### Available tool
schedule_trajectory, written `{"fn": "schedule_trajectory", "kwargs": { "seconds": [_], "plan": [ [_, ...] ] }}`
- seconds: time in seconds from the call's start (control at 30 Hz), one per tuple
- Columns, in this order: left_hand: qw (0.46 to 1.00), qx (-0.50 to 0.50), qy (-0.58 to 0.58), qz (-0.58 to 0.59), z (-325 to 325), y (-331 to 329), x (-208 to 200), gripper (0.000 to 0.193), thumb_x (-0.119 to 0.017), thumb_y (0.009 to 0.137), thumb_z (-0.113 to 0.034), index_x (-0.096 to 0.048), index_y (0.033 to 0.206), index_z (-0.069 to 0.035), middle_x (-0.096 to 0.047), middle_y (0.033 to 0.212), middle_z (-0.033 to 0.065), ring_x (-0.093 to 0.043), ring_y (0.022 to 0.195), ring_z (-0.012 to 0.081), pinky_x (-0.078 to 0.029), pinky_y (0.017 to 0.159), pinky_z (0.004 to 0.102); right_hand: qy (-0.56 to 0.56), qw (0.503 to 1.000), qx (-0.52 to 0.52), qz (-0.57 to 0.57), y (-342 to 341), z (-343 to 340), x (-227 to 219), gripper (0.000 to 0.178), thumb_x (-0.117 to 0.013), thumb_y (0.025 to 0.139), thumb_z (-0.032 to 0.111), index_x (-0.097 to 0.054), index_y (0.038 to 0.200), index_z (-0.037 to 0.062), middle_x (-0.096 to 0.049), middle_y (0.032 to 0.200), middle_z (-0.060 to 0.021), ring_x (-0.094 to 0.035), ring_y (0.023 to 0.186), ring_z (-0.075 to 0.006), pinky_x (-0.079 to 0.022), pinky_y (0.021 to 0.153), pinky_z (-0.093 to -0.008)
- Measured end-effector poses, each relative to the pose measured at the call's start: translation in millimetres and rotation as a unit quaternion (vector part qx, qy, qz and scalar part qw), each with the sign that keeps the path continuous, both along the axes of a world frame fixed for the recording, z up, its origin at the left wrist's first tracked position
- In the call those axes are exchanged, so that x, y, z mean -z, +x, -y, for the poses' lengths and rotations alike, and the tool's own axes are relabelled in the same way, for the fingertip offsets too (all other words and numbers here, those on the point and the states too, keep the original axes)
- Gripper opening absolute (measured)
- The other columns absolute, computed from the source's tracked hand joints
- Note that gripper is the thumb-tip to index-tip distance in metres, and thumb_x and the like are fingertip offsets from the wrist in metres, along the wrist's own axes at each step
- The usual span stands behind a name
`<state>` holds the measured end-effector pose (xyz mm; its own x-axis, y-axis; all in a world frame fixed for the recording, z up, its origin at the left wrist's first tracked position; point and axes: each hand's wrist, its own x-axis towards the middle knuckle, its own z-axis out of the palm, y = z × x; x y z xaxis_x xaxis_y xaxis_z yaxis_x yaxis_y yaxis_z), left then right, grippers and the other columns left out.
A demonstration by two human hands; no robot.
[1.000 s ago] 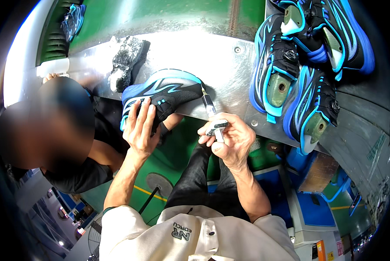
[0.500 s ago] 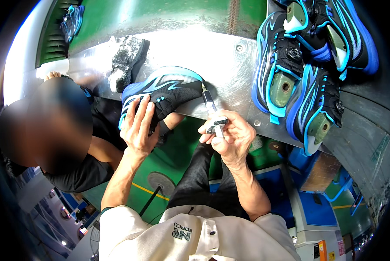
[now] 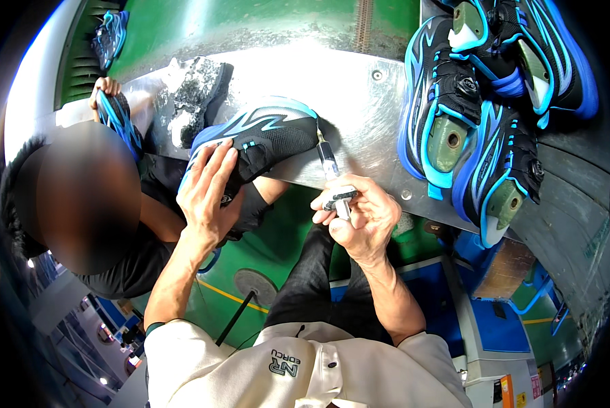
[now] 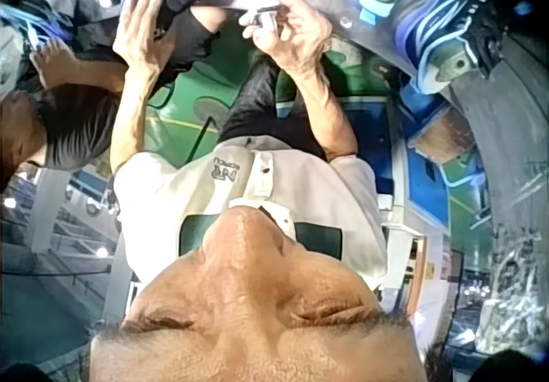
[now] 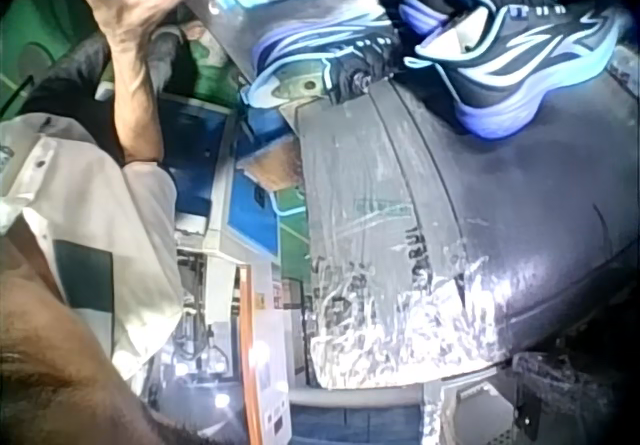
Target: The person applies adhesive to the edges of a shoe using a syringe, places the shoe into an industrial lasting machine, and then removes it, repeating the process for multiple shoes.
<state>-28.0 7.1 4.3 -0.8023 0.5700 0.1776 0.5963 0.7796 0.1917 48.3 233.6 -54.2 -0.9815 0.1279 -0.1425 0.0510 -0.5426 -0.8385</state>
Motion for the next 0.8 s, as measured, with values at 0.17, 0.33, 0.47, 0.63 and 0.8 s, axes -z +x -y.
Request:
{"fn": "schedule_trajectory", "kwargs": {
  "seconds": [0.17, 0.33, 0.47, 0.63, 0.8],
  "plan": [
    [1.000, 0.006, -0.002, 0.018, 1.8, -10.2, -2.9, 0.069, -0.075, 0.052, 0.007, -0.061, 0.118, -0.002, -0.062, 0.121, 0.0148, -0.060, 0.110, 0.0346, -0.051, 0.092, 0.0393, -0.007, 1.000, 0.003, -0.009, -3.1, 0.7, 6.1, 0.039, -0.070, 0.070, 0.006, -0.061, 0.105, -0.0076, -0.066, 0.083, -0.0117, -0.068, 0.071, -0.0146, -0.058, 0.065, -0.0259],
    [0.998, 0.011, -0.001, 0.061, -1.3, -26.5, -10.7, 0.066, -0.077, 0.056, 0.005, -0.061, 0.120, -0.003, -0.063, 0.121, 0.0128, -0.059, 0.113, 0.0325, -0.050, 0.093, 0.0379, 0.000, 1.000, 0.019, -0.022, -7.0, 0.9, 11.1, 0.039, -0.071, 0.069, 0.009, -0.062, 0.104, -0.0074, -0.067, 0.080, -0.0117, -0.068, 0.069, -0.0140, -0.058, 0.065, -0.0255],
    [0.996, 0.005, -0.013, 0.091, -0.4, -34.2, -14.3, 0.066, -0.077, 0.057, 0.003, -0.061, 0.121, -0.004, -0.063, 0.122, 0.0126, -0.059, 0.114, 0.0328, -0.049, 0.096, 0.0381, 0.003, 1.000, 0.020, -0.018, -8.5, 0.7, 15.7, 0.040, -0.070, 0.069, 0.010, -0.062, 0.104, -0.0072, -0.068, 0.080, -0.0119, -0.068, 0.069, -0.0135, -0.058, 0.065, -0.0255],
    [0.990, 0.010, -0.012, 0.142, 2.4, -50.1, -16.9, 0.065, -0.077, 0.058, 0.002, -0.061, 0.121, -0.003, -0.062, 0.123, 0.0140, -0.058, 0.116, 0.0345, -0.045, 0.101, 0.0415, 0.003, 1.000, 0.021, -0.018, -10.8, -0.8, 23.2, 0.039, -0.070, 0.067, 0.009, -0.063, 0.102, -0.0064, -0.068, 0.078, -0.0119, -0.068, 0.068, -0.0131, -0.058, 0.065, -0.0255],
    [0.982, 0.010, -0.020, 0.185, 1.4, -65.3, -19.9, 0.066, -0.078, 0.057, 0.002, -0.061, 0.120, -0.002, -0.062, 0.122, 0.0152, -0.058, 0.116, 0.0334, -0.043, 0.103, 0.0411, 0.026, 0.998, 0.003, -0.051, -15.3, -2.9, 33.5, 0.044, -0.070, 0.075, 0.021, -0.056, 0.104, -0.0106, -0.067, 0.078, -0.0166, -0.066, 0.065, -0.0159, -0.056, 0.060, -0.0271]
  ]
}}
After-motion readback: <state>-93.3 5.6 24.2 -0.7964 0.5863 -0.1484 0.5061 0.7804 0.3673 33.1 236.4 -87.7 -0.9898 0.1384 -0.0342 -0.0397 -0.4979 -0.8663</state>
